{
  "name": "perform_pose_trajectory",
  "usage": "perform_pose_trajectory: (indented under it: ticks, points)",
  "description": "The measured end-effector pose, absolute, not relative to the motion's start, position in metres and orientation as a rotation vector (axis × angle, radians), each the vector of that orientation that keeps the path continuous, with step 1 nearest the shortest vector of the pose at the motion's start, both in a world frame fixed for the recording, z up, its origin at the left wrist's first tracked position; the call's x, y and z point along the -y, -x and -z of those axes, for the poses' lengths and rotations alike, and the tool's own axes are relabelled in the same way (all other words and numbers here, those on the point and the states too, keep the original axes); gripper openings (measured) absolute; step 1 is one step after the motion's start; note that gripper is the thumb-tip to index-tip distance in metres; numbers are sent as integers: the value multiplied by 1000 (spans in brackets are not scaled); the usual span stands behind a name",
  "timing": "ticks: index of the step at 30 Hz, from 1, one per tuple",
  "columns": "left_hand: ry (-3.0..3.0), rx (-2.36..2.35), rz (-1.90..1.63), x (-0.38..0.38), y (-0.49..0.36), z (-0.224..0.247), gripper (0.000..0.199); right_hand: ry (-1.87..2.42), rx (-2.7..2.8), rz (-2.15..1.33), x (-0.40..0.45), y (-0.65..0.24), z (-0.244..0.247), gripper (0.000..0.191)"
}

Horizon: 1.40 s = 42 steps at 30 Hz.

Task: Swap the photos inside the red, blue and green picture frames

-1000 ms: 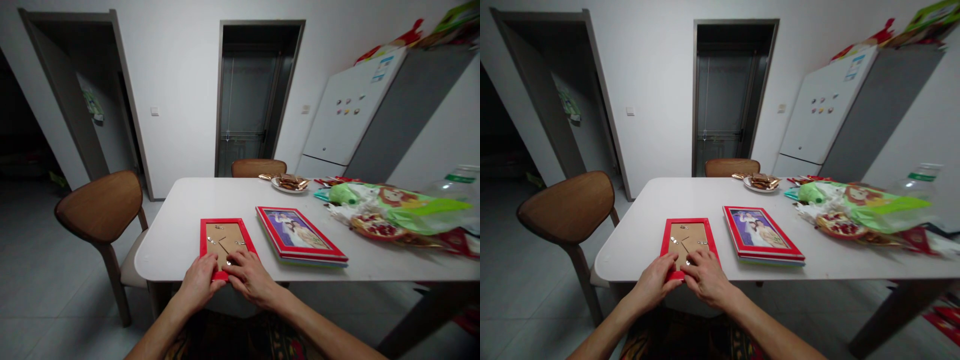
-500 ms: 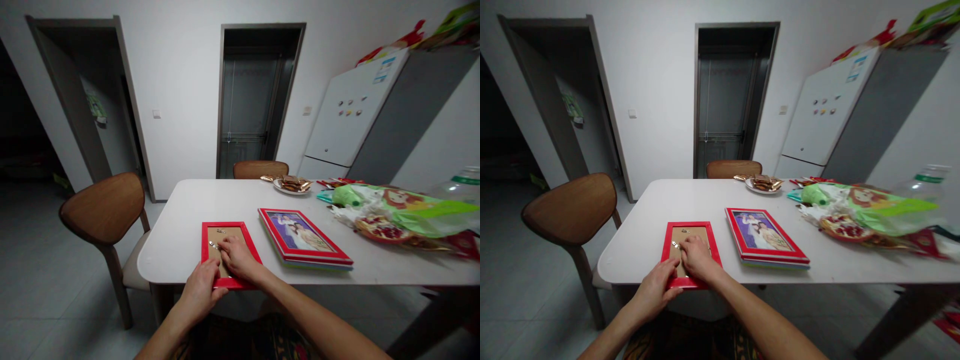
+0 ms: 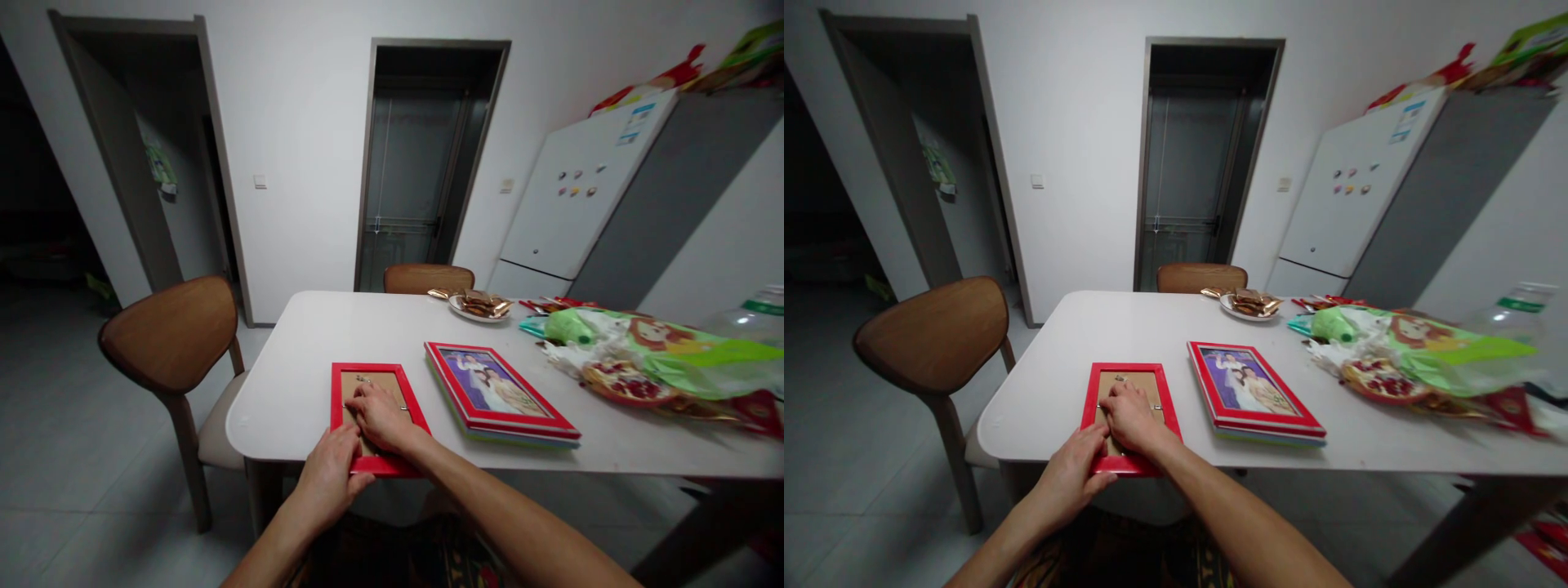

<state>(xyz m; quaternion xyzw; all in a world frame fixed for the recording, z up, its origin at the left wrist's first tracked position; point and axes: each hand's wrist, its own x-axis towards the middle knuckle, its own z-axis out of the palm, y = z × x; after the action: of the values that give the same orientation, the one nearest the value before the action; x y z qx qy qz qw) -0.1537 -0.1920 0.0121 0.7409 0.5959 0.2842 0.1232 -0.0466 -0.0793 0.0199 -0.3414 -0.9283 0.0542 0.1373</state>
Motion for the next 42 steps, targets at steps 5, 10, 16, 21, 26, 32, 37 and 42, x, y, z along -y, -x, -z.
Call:
perform_pose_trajectory:
  ticks: [5, 10, 16, 21, 26, 32, 37, 42]
  points:
    - [-2144, -1756, -785, 199, 154, -14, 43, 1241, 2433, -280, 57, 53, -17, 29]
    - [-2123, -1789, -710, 204, 151, -19, 44, 1462, 2338, -310, 28, 60, -11, 24]
    - [-2086, -1844, -625, 206, 149, -23, 55, 1637, 2247, -312, 19, 64, -13, 22]
    - [-2098, -1864, -579, 209, 149, -27, 60, 1714, 2168, -343, 17, 62, -17, 20]
    - [-2115, -1915, -487, 211, 144, -36, 60, 1683, 2088, -410, 17, 57, -17, 19]
    - [-2293, -1863, -366, 196, 112, -22, 54, 1418, 2050, -544, 24, 39, -25, 24]
    - [-2304, -1815, -554, 188, 114, -11, 38, 1247, 1883, -712, 42, -3, -39, 29]
    - [-1939, -1705, -1304, 187, 134, -41, 39, 1111, 1267, -1183, 84, -19, -38, 37]
